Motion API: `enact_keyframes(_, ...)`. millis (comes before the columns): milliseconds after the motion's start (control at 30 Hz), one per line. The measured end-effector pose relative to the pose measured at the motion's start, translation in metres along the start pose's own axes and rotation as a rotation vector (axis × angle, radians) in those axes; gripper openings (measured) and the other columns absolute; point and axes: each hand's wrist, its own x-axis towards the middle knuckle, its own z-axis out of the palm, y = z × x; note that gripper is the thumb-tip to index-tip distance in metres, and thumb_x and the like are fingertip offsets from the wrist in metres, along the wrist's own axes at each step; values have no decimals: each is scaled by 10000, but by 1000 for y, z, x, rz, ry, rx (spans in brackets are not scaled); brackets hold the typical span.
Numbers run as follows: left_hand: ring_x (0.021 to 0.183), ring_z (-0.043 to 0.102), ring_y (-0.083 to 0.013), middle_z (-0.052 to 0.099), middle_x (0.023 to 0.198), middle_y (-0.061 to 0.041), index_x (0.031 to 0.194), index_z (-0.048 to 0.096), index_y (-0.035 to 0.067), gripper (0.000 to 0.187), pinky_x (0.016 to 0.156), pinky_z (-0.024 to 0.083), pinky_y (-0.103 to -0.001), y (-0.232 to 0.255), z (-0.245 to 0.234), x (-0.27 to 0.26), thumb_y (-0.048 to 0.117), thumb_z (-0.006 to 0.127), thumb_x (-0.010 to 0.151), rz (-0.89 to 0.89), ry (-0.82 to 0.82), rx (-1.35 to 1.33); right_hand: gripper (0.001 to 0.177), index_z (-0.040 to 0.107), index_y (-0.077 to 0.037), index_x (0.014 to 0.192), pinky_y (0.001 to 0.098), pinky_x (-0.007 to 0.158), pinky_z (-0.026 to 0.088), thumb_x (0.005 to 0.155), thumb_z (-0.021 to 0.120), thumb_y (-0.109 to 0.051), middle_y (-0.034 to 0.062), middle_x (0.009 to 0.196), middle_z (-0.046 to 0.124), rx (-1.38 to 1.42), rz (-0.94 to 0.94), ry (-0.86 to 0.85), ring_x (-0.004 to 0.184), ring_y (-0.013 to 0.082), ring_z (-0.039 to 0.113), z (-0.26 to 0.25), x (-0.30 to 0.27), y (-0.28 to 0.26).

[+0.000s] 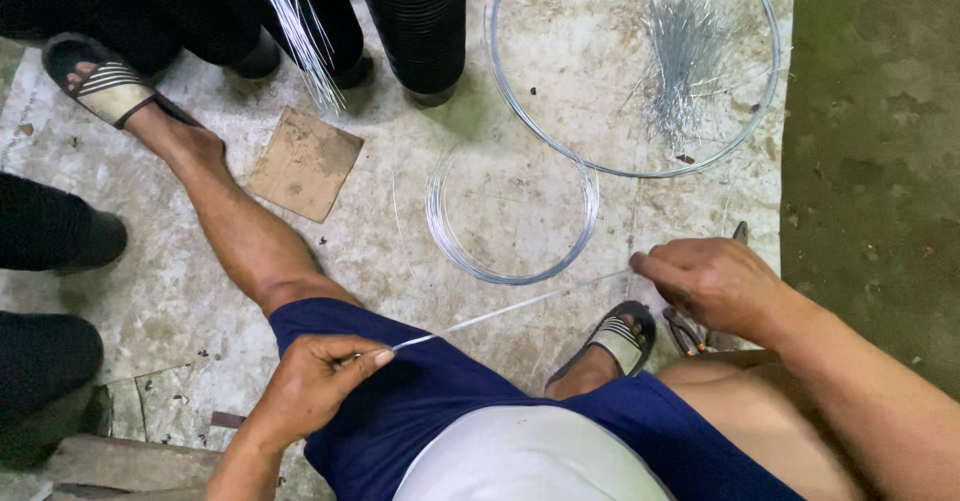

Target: The person sits on the floor and uses pliers to cut thin metal wire into short pieces. They repeatedly pick up wire, cut it, and place the cut pieces into a nearby glass bowl.

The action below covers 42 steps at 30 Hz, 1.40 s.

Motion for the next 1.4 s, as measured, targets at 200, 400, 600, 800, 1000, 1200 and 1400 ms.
enact_keyframes(200,562,430,-87,570,629,-17,1014,817,11,224,507,327,-260,-25,-12,11,218,758,951,-217,561,-15,201,751,-142,1137,436,782,576,955,667,-156,143,994,760,-143,665,20,910,343,727,-16,-18,35)
enact_keyframes(400,579,544,-57,636,659,5,999,774,-3,220,539,428,-219,-14,86,57,204,713,956,-69,534,-334,301,750,-119,1206,343,641,572,933,679,-222,111,837,799,589,745,-81,682,191,687,56,14,-34)
enact_keyframes(600,665,693,-186,743,743,-67,1018,788,55,184,614,538,-330,40,169,74,172,750,881,142,418,3,303,685,38,1211,272,666,588,972,639,-141,91,977,778,1356,775,339,733,126,699,124,63,-78)
enact_keyframes(800,926,712,-322,753,999,-129,1044,758,57,215,775,561,-405,63,174,86,147,776,850,530,413,284,244,703,53,1157,266,685,588,998,619,-111,104,922,760,1371,809,477,730,128,700,144,55,-55)
enact_keyframes(1000,960,694,-320,702,1072,-144,1138,744,41,314,809,556,-387,61,169,81,127,779,838,535,346,159,237,717,26,1131,254,635,537,1027,581,-137,62,845,720,1154,811,340,684,101,625,131,53,-22)
enact_keyframes(1200,893,721,-244,727,1036,-106,1179,736,54,317,755,577,-326,40,150,69,120,757,869,281,269,7,240,728,15,1061,270,617,526,1032,574,-166,53,789,716,852,861,267,653,114,619,89,60,44)
enact_keyframes(1400,827,723,-165,717,998,-63,1193,735,70,339,693,590,-281,42,139,48,95,745,856,42,172,-146,248,711,68,1118,289,597,516,1049,581,-132,90,861,724,813,855,382,658,122,606,38,86,175)
